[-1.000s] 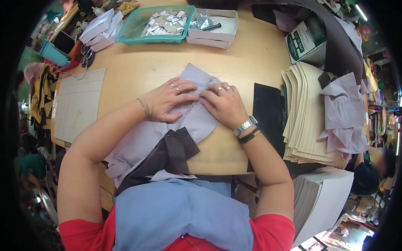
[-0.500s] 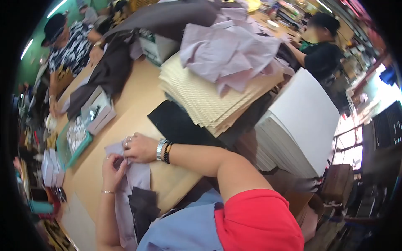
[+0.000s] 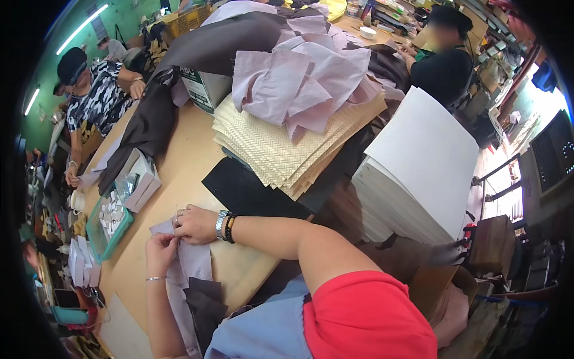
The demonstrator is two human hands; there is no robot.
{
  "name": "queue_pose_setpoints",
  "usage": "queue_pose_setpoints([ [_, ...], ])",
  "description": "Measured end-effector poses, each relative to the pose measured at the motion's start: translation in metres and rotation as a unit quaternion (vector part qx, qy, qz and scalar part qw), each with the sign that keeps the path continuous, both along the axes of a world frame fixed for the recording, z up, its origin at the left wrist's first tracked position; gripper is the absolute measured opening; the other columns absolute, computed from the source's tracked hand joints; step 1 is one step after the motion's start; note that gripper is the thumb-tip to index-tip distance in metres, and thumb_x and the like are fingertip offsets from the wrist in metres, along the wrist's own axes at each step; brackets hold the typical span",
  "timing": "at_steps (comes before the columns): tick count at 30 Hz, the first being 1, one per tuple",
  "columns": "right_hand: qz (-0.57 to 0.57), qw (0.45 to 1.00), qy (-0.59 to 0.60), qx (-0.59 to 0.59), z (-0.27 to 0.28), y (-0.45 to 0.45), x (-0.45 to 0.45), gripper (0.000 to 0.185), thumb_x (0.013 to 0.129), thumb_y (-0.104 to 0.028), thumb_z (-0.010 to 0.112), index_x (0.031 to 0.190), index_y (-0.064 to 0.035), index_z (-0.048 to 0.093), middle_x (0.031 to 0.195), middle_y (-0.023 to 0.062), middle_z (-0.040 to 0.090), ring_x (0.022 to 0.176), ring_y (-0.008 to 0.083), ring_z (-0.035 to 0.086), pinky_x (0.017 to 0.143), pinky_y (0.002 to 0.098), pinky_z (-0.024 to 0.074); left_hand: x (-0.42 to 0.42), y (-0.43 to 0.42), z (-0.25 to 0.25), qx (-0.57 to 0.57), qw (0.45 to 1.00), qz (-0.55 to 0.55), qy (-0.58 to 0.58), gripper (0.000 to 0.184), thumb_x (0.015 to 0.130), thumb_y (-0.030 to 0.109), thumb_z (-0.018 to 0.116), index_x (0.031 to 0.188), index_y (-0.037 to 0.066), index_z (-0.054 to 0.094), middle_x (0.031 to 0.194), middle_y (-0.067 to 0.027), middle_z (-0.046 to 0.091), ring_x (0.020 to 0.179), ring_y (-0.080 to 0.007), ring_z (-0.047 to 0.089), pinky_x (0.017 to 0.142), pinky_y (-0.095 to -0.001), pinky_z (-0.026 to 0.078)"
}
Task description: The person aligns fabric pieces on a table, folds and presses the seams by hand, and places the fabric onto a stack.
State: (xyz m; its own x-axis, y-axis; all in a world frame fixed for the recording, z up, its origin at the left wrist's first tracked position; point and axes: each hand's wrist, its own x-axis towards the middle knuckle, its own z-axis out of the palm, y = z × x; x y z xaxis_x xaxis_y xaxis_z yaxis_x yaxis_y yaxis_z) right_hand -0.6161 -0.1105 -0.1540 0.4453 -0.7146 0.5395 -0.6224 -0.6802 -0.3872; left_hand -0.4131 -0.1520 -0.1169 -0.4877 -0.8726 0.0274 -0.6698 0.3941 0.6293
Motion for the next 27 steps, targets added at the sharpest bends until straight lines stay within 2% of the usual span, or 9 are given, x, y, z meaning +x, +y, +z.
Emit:
queue_pose_setpoints([
  [1,-0.003,1.000,-0.003,0.001,0.000,-0.001,0.000,0.014,0.081,-0.025,0.066,0.092,-0.0165,0.066,0.099,0.0030,0.063,0.103,0.0221,0.057,0.083,0.0392,0.0438,-0.001,0.000,0.000,-0.026,0.999,-0.003,-0.018,0.014,0.077,0.011,0.074,0.083,-0.002,0.071,0.076,-0.0126,0.065,0.063,-0.0210,0.064,0.063,-0.0322,0.051],
  [4,-0.018,0.999,-0.027,0.016,-0.001,-0.003,0.000,0.015,0.081,-0.028,0.068,0.088,-0.0146,0.065,0.098,0.0038,0.062,0.099,0.0226,0.058,0.082,0.0380,0.0448,-0.002,0.000,-0.003,-0.011,0.999,0.014,-0.049,0.015,0.078,0.012,0.071,0.082,-0.002,0.069,0.077,-0.0147,0.065,0.064,-0.0241,0.064,0.064,-0.0345,0.052],
  [10,-0.107,0.980,-0.080,0.151,0.013,-0.009,0.011,0.031,0.075,-0.044,0.073,0.075,-0.0134,0.067,0.085,0.0056,0.065,0.090,0.0274,0.061,0.081,0.0396,0.0467,0.010,-0.005,-0.024,0.036,0.999,0.034,0.021,0.015,0.084,0.011,0.069,0.088,-0.003,0.066,0.077,-0.0129,0.065,0.069,-0.0203,0.064,0.065,-0.0325,0.051],
  [13,-0.131,0.975,-0.058,0.170,0.006,-0.017,0.016,0.029,0.074,-0.042,0.074,0.073,-0.0138,0.069,0.084,0.0069,0.065,0.090,0.0278,0.061,0.082,0.0399,0.0466,0.012,-0.010,-0.026,0.073,0.997,0.017,0.021,0.014,0.087,0.011,0.068,0.089,-0.003,0.066,0.078,-0.0100,0.066,0.070,-0.0162,0.062,0.066,-0.0301,0.050],
  [14,-0.132,0.975,-0.069,0.165,0.007,-0.017,0.016,0.023,0.072,-0.038,0.074,0.071,-0.0147,0.070,0.083,0.0077,0.066,0.089,0.0282,0.061,0.082,0.0398,0.0474,0.009,-0.010,-0.026,0.109,0.993,0.023,0.050,0.016,0.087,0.012,0.068,0.091,-0.003,0.066,0.080,-0.0080,0.067,0.070,-0.0134,0.061,0.066,-0.0279,0.050],
  [17,-0.147,0.967,-0.072,0.193,0.002,-0.023,0.019,0.020,0.070,-0.034,0.073,0.071,-0.0145,0.070,0.081,0.0078,0.066,0.088,0.0285,0.061,0.081,0.0395,0.0483,0.015,-0.011,-0.027,0.098,0.994,0.017,0.041,0.017,0.087,0.013,0.069,0.091,-0.003,0.067,0.080,-0.0067,0.067,0.069,-0.0115,0.060,0.064,-0.0262,0.049],
  [18,-0.151,0.963,-0.093,0.202,0.002,-0.025,0.019,0.020,0.067,-0.034,0.074,0.067,-0.0139,0.070,0.080,0.0077,0.066,0.087,0.0288,0.061,0.079,0.0398,0.0490,0.014,-0.010,-0.024,0.137,0.989,0.030,0.057,0.017,0.086,0.013,0.070,0.093,-0.004,0.068,0.078,-0.0064,0.067,0.068,-0.0111,0.060,0.064,-0.0257,0.049],
  [24,-0.136,0.955,-0.061,0.256,0.022,-0.020,0.016,0.024,0.058,-0.036,0.078,0.058,-0.0142,0.069,0.079,0.0076,0.066,0.085,0.0281,0.061,0.076,0.0399,0.0497,0.013,-0.010,-0.024,0.122,0.991,0.022,0.049,0.017,0.087,0.013,0.068,0.094,-0.003,0.069,0.077,-0.0065,0.068,0.068,-0.0120,0.059,0.064,-0.0271,0.049],
  [27,-0.142,0.959,-0.047,0.240,0.023,-0.020,0.018,0.025,0.057,-0.038,0.079,0.058,-0.0144,0.069,0.079,0.0078,0.066,0.084,0.0280,0.061,0.076,0.0393,0.0498,0.014,-0.013,-0.026,0.109,0.993,0.017,0.032,0.017,0.087,0.012,0.068,0.094,-0.003,0.069,0.078,-0.0069,0.068,0.068,-0.0125,0.060,0.065,-0.0274,0.049],
])
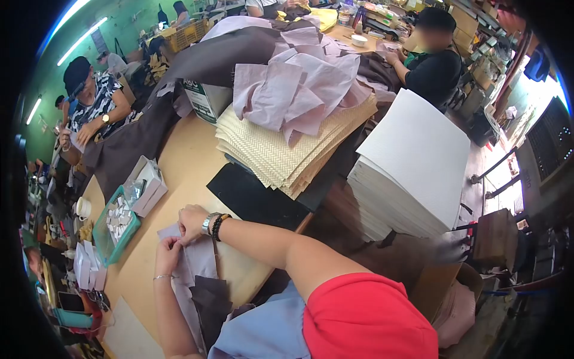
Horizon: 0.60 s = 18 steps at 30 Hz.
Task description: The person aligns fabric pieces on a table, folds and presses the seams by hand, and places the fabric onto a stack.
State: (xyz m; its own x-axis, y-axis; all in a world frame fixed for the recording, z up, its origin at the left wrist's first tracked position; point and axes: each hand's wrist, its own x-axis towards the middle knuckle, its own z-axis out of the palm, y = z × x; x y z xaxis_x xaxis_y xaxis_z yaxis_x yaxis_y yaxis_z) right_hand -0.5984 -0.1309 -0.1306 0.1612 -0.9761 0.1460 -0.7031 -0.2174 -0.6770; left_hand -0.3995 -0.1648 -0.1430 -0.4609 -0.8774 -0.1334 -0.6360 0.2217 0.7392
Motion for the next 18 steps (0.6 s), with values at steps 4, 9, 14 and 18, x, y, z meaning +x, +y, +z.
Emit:
queue_pose_setpoints([
  [4,-0.011,1.000,0.006,0.012,-0.006,-0.004,0.003,0.026,0.057,-0.038,0.080,0.058,-0.0145,0.069,0.077,0.0080,0.066,0.085,0.0283,0.060,0.077,0.0387,0.0499,0.003,-0.004,-0.005,0.008,1.000,-0.009,0.007,0.017,0.087,0.012,0.067,0.094,-0.003,0.069,0.078,-0.0072,0.068,0.068,-0.0129,0.060,0.065,-0.0277,0.049],
  [9,-0.036,0.999,0.006,0.028,-0.006,-0.005,0.007,0.026,0.056,-0.038,0.081,0.057,-0.0147,0.068,0.075,0.0084,0.066,0.086,0.0283,0.061,0.078,0.0384,0.0498,-0.001,0.001,0.002,0.009,1.000,-0.001,0.015,0.016,0.087,0.012,0.067,0.092,-0.004,0.069,0.078,-0.0075,0.068,0.068,-0.0121,0.060,0.064,-0.0270,0.049],
  [14,-0.065,0.998,0.015,0.015,-0.005,-0.003,0.012,0.028,0.055,-0.038,0.081,0.056,-0.0142,0.067,0.075,0.0076,0.066,0.087,0.0274,0.061,0.079,0.0385,0.0486,-0.005,0.004,0.006,0.014,1.000,0.012,-0.003,0.017,0.086,0.012,0.068,0.091,-0.004,0.068,0.075,-0.0078,0.067,0.065,-0.0121,0.059,0.061,-0.0272,0.048],
  [18,-0.080,0.997,0.017,0.000,-0.005,0.001,0.015,0.027,0.056,-0.036,0.079,0.056,-0.0131,0.065,0.076,0.0071,0.065,0.087,0.0276,0.060,0.078,0.0386,0.0472,-0.009,0.011,0.009,-0.035,0.999,0.017,-0.033,0.016,0.086,0.014,0.067,0.087,-0.002,0.067,0.076,-0.0102,0.065,0.066,-0.0177,0.060,0.063,-0.0309,0.049],
])
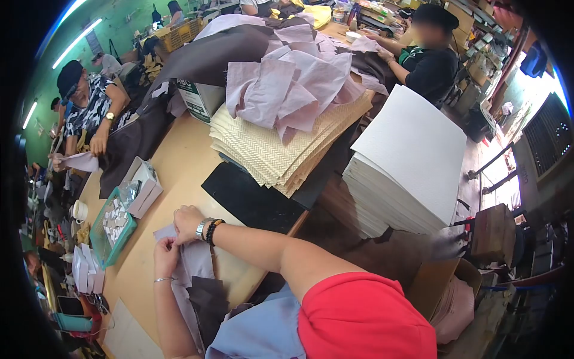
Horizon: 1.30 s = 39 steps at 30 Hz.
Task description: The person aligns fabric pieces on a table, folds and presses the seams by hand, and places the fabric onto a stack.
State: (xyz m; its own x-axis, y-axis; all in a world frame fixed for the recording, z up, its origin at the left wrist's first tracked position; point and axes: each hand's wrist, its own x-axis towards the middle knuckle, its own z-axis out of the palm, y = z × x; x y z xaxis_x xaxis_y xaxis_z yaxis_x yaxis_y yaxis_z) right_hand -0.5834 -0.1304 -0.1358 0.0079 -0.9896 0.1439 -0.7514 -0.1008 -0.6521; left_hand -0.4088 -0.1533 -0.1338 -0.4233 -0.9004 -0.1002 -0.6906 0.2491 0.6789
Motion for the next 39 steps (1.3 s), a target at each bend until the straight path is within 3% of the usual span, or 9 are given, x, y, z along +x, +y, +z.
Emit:
queue_pose_setpoints([
  [3,0.000,1.000,-0.019,-0.024,-0.004,0.002,0.001,0.023,0.057,-0.033,0.076,0.057,-0.0123,0.064,0.077,0.0074,0.064,0.088,0.0276,0.059,0.079,0.0387,0.0460,-0.005,0.010,0.003,-0.109,0.993,-0.025,-0.030,0.016,0.086,0.015,0.064,0.085,-0.001,0.065,0.083,-0.0134,0.062,0.071,-0.0255,0.062,0.067,-0.0354,0.049],
  [9,0.027,0.997,-0.034,-0.057,-0.010,0.010,0.000,0.017,0.060,-0.027,0.071,0.058,-0.0117,0.063,0.085,0.0064,0.063,0.094,0.0262,0.057,0.082,0.0385,0.0424,-0.004,0.012,-0.006,-0.142,0.989,-0.019,-0.041,0.016,0.088,0.015,0.060,0.086,0.000,0.061,0.090,-0.0154,0.060,0.077,-0.0311,0.061,0.070,-0.0388,0.049],
  [18,0.039,0.993,-0.059,-0.090,-0.017,0.010,-0.004,0.015,0.060,-0.025,0.070,0.061,-0.0116,0.062,0.089,0.0064,0.063,0.095,0.0260,0.056,0.084,0.0386,0.0418,-0.001,0.009,-0.002,-0.042,0.997,0.010,0.059,0.015,0.086,0.013,0.067,0.089,-0.002,0.067,0.081,-0.0109,0.063,0.066,-0.0188,0.059,0.065,-0.0308,0.049],
  [27,0.039,0.995,-0.056,-0.071,-0.016,0.009,-0.004,0.017,0.061,-0.027,0.070,0.060,-0.0125,0.062,0.089,0.0058,0.063,0.096,0.0257,0.057,0.084,0.0388,0.0420,-0.006,0.013,-0.005,-0.134,0.990,0.001,0.051,0.014,0.086,0.014,0.066,0.086,-0.001,0.065,0.077,-0.0108,0.063,0.066,-0.0201,0.060,0.063,-0.0309,0.048],
  [30,0.050,0.995,-0.050,-0.067,-0.016,0.008,-0.005,0.017,0.061,-0.028,0.070,0.061,-0.0124,0.062,0.090,0.0055,0.064,0.096,0.0255,0.057,0.084,0.0386,0.0420,-0.005,0.010,-0.012,-0.121,0.992,0.017,0.044,0.013,0.086,0.014,0.066,0.085,0.001,0.064,0.078,-0.0091,0.063,0.066,-0.0177,0.059,0.064,-0.0300,0.048],
  [36,0.049,0.992,-0.078,-0.083,-0.016,0.007,-0.008,0.021,0.066,-0.031,0.070,0.063,-0.0115,0.064,0.083,0.0057,0.065,0.087,0.0263,0.059,0.082,0.0395,0.0443,-0.002,0.010,-0.024,-0.050,0.986,0.060,0.148,0.012,0.088,0.014,0.065,0.088,0.002,0.066,0.078,-0.0063,0.064,0.066,-0.0122,0.056,0.063,-0.0284,0.047],
  [37,0.048,0.989,-0.086,-0.112,-0.018,0.008,-0.010,0.022,0.066,-0.031,0.071,0.063,-0.0106,0.065,0.078,0.0069,0.065,0.081,0.0270,0.061,0.078,0.0395,0.0465,-0.003,0.014,-0.014,-0.018,0.989,0.060,0.132,0.013,0.089,0.014,0.065,0.090,0.002,0.066,0.078,-0.0083,0.065,0.066,-0.0152,0.059,0.064,-0.0291,0.048],
  [39,0.052,0.992,-0.087,-0.082,-0.009,0.009,-0.015,0.022,0.065,-0.031,0.072,0.062,-0.0102,0.065,0.076,0.0073,0.065,0.080,0.0271,0.061,0.077,0.0390,0.0475,-0.003,0.015,-0.017,-0.075,0.989,0.030,0.121,0.013,0.089,0.014,0.065,0.091,0.001,0.066,0.079,-0.0101,0.066,0.066,-0.0176,0.060,0.064,-0.0298,0.048],
])
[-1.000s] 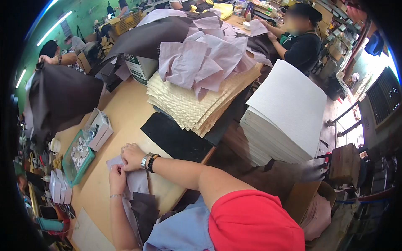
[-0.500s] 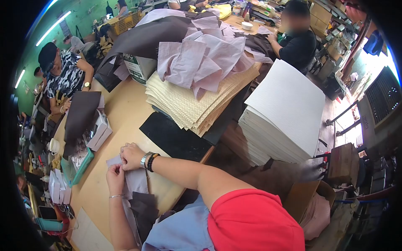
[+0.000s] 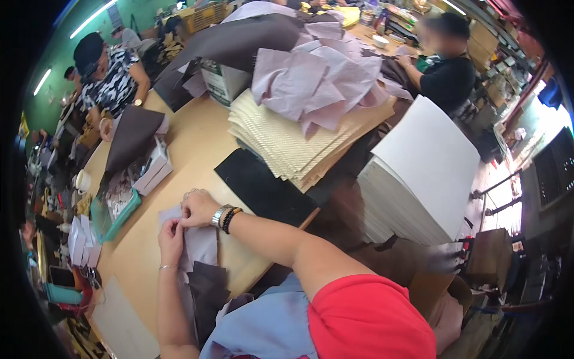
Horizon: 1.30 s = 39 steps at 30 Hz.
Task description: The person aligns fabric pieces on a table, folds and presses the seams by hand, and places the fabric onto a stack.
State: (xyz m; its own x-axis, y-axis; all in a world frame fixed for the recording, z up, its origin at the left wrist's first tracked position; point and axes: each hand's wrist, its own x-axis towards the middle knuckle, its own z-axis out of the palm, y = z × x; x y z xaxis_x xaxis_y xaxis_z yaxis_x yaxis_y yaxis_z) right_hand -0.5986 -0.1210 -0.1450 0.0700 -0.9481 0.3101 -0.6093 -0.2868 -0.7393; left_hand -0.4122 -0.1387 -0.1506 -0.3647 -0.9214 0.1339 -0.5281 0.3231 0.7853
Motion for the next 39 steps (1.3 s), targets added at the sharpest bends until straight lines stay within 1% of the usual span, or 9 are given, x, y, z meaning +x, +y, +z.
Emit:
queue_pose_setpoints([
  [2,-0.004,1.000,-0.014,0.003,0.000,-0.002,0.004,0.023,0.063,-0.030,0.074,0.061,-0.0096,0.065,0.072,0.0080,0.065,0.078,0.0277,0.062,0.075,0.0391,0.0487,0.004,0.001,0.003,-0.021,1.000,-0.009,-0.020,0.014,0.089,0.014,0.065,0.092,0.000,0.067,0.080,-0.0130,0.066,0.065,-0.0218,0.062,0.064,-0.0314,0.049],
  [6,-0.018,1.000,-0.001,-0.011,-0.005,-0.004,0.006,0.023,0.064,-0.030,0.074,0.060,-0.0100,0.065,0.073,0.0076,0.065,0.077,0.0278,0.061,0.075,0.0387,0.0487,0.002,-0.002,-0.003,-0.022,1.000,-0.003,-0.014,0.013,0.089,0.014,0.065,0.091,0.001,0.067,0.082,-0.0121,0.066,0.064,-0.0208,0.061,0.063,-0.0324,0.048],
  [11,-0.024,1.000,0.016,0.004,-0.004,-0.001,0.009,0.023,0.066,-0.031,0.073,0.061,-0.0108,0.063,0.082,0.0070,0.065,0.087,0.0271,0.060,0.081,0.0385,0.0456,-0.004,0.006,0.008,-0.029,0.996,0.026,-0.080,0.014,0.087,0.016,0.065,0.089,0.003,0.067,0.083,-0.0103,0.066,0.066,-0.0205,0.062,0.062,-0.0329,0.048],
  [14,-0.008,1.000,0.025,0.015,-0.005,0.001,0.008,0.022,0.068,-0.031,0.072,0.064,-0.0106,0.063,0.087,0.0067,0.065,0.093,0.0267,0.058,0.085,0.0387,0.0431,-0.004,0.002,-0.004,-0.138,0.983,0.016,-0.117,0.014,0.087,0.017,0.065,0.091,0.004,0.066,0.081,-0.0096,0.065,0.065,-0.0198,0.060,0.061,-0.0327,0.047],
  [17,0.006,1.000,0.027,0.008,-0.006,0.001,0.006,0.019,0.071,-0.028,0.070,0.068,-0.0103,0.063,0.088,0.0062,0.065,0.095,0.0265,0.058,0.086,0.0385,0.0421,-0.005,0.002,0.001,-0.101,0.989,0.022,-0.109,0.015,0.087,0.017,0.066,0.094,0.004,0.066,0.081,-0.0095,0.065,0.063,-0.0194,0.059,0.060,-0.0321,0.047],
  [23,0.007,1.000,0.025,-0.011,-0.012,0.000,0.006,0.014,0.076,-0.024,0.066,0.071,-0.0112,0.064,0.089,0.0043,0.064,0.095,0.0258,0.057,0.087,0.0387,0.0411,-0.002,0.001,0.012,-0.033,0.999,0.003,-0.019,0.014,0.086,0.018,0.069,0.086,0.004,0.068,0.080,-0.0097,0.065,0.063,-0.0195,0.061,0.060,-0.0307,0.047],
  [26,0.009,1.000,0.028,-0.003,-0.010,0.000,0.005,0.013,0.077,-0.024,0.066,0.072,-0.0117,0.064,0.090,0.0037,0.064,0.095,0.0252,0.057,0.087,0.0388,0.0406,-0.005,0.004,0.024,-0.092,0.992,-0.002,-0.086,0.013,0.085,0.015,0.068,0.080,0.003,0.068,0.079,-0.0094,0.065,0.063,-0.0203,0.061,0.059,-0.0319,0.046],
  [32,0.015,0.999,0.039,0.012,-0.009,-0.001,0.005,0.012,0.076,-0.024,0.066,0.072,-0.0120,0.064,0.091,0.0033,0.064,0.096,0.0250,0.056,0.087,0.0383,0.0404,-0.005,-0.002,0.022,-0.166,0.970,-0.050,-0.168,0.012,0.086,0.016,0.064,0.084,0.005,0.064,0.076,-0.0087,0.064,0.067,-0.0278,0.063,0.060,-0.0379,0.047],
  [39,0.012,0.998,0.064,-0.005,-0.012,0.000,0.003,0.011,0.072,-0.021,0.068,0.070,-0.0115,0.064,0.088,0.0033,0.064,0.094,0.0251,0.057,0.085,0.0374,0.0420,0.006,-0.010,0.007,-0.088,0.987,0.016,-0.137,0.016,0.089,0.020,0.059,0.089,0.004,0.062,0.080,-0.0138,0.065,0.072,-0.0312,0.063,0.067,-0.0414,0.048],
])
